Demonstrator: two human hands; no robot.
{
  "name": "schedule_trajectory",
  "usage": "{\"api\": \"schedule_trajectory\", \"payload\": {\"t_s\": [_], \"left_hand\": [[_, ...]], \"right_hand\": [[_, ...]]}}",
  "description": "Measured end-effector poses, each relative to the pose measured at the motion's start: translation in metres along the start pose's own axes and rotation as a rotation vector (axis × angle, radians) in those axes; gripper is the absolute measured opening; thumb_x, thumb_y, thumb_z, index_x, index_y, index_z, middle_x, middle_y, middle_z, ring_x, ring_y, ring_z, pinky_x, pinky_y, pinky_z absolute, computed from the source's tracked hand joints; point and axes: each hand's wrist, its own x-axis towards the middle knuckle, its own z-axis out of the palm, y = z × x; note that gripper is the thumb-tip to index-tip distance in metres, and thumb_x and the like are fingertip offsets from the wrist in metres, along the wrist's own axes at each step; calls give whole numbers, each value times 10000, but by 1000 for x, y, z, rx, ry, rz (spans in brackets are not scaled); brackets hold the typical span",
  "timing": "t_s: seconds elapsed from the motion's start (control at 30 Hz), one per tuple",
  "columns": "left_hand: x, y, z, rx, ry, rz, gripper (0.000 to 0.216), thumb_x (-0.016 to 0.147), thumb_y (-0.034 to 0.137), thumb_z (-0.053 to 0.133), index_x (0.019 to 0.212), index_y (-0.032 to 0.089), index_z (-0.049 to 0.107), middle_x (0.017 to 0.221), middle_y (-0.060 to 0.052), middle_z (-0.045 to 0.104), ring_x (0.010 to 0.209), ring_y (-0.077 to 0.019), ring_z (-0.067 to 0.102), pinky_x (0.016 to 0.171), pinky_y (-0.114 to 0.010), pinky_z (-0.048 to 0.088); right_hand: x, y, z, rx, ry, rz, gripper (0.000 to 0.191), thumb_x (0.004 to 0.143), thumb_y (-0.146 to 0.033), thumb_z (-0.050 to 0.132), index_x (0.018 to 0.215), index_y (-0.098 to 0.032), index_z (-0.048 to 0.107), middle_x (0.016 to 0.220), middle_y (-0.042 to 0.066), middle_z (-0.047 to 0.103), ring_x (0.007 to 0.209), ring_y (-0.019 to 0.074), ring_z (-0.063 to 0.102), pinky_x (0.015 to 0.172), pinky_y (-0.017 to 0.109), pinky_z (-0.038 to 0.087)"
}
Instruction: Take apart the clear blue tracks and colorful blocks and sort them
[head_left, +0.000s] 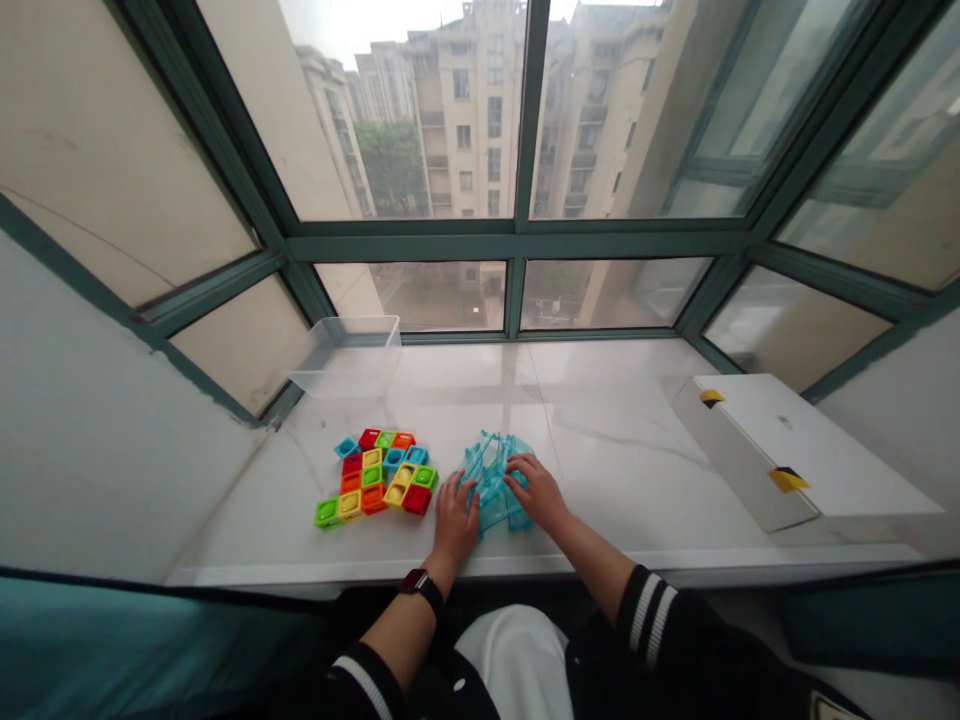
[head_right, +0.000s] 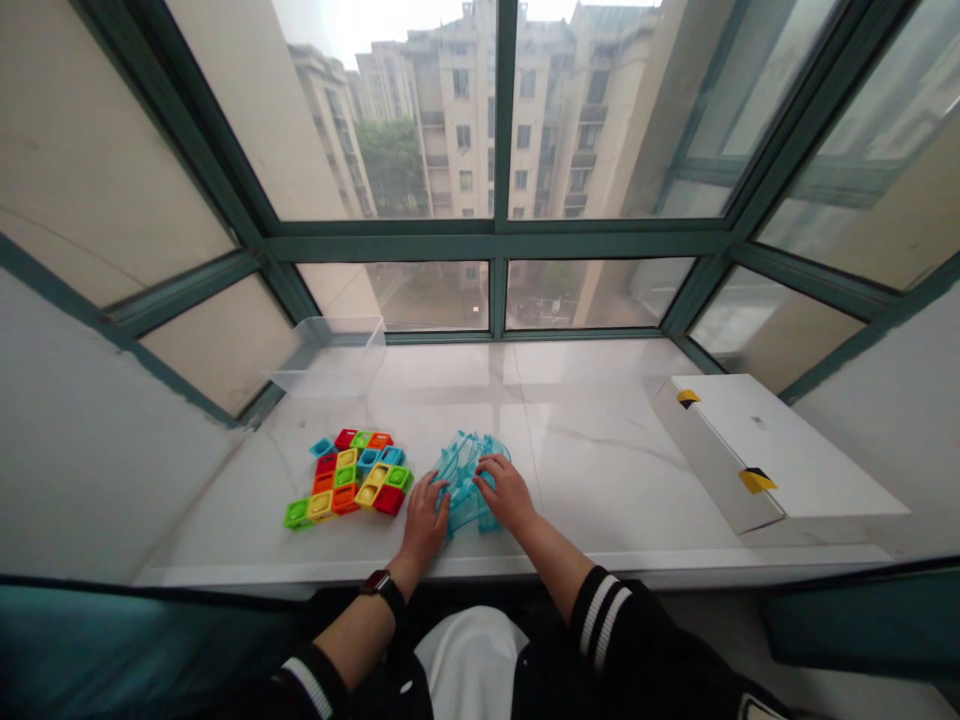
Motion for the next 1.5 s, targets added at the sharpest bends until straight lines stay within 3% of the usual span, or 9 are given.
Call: {"api": "schedule_trajectory", "payload": {"t_s": [0.2, 0.37, 0.47, 0.63, 1.07, 1.27, 1.4, 1.5], "left_hand": [[0, 1, -1, -58, 2, -34, 267, 1019, 305, 485, 1218, 251, 656, 1389, -129, 618, 1328, -312, 549, 1147, -566, 445], [0, 2, -1, -84, 6, -52, 263, 1028, 306, 474, 1221, 240, 638, 1341, -133, 622, 1297, -300, 562, 1130, -553, 465], [1, 2, -2, -87, 2, -43, 262, 1029, 295, 467, 1217, 227, 636, 1282, -132, 648, 1265, -294, 577, 1127, -536, 468], [2, 5, -3, -80, 10, -23, 254, 1024, 281, 464, 1201, 231, 639, 1234, -119, 672, 1227, -288, 598, 1124, -523, 464], [0, 5, 0, -127, 21, -78, 316, 1028, 319, 445, 1305, 221, 560, 1219, -163, 647, 1196, -325, 604, 1058, -585, 488], [2, 11, -16, -154, 83, -67, 359, 1020, 363, 489, 1343, 224, 555, 1297, -166, 624, 1274, -330, 566, 1117, -601, 440], [17, 39, -38, -293, 148, -104, 315, 1024, 423, 511, 1244, 224, 617, 1261, -131, 646, 1254, -298, 581, 1144, -541, 438], [36, 72, -42, -627, -36, -248, 378, 1022, 538, 504, 1124, 216, 673, 1103, -98, 703, 1035, -258, 681, 967, -464, 562]], "right_hand": [[-4, 5, -22, 159, 137, 77, 194, 1022, -393, 556, 1045, -252, 688, 1152, 78, 722, 1120, 249, 676, 1025, 429, 530], [-6, 21, -29, 272, 287, 273, 346, 1009, -536, 537, 1106, -231, 668, 1062, 75, 744, 1016, 261, 703, 939, 427, 565], [-3, 32, -30, 387, 356, 356, 389, 996, -600, 534, 1067, -234, 646, 1051, 68, 748, 1018, 256, 719, 964, 447, 567], [2, 43, -35, 571, 442, 393, 462, 948, -680, 570, 1026, -227, 623, 1063, 67, 755, 990, 230, 746, 984, 466, 588], [-4, 59, -70, 644, 631, 464, 502, 869, -704, 670, 962, -212, 631, 1022, 42, 726, 884, 197, 768, 1001, 468, 602], [-12, 44, -73, 641, 606, 431, 498, 905, -655, 657, 1113, -203, 658, 1107, 84, 747, 964, 239, 771, 1042, 526, 577], [-18, 15, -74, 532, 491, 337, 389, 985, -557, 597, 1139, -212, 690, 1167, 104, 742, 1079, 268, 741, 1091, 547, 535], [-24, -12, -73, 305, 395, 175, 295, 1030, -454, 552, 1143, -249, 732, 1191, 106, 732, 1166, 276, 688, 1111, 534, 520]]}}
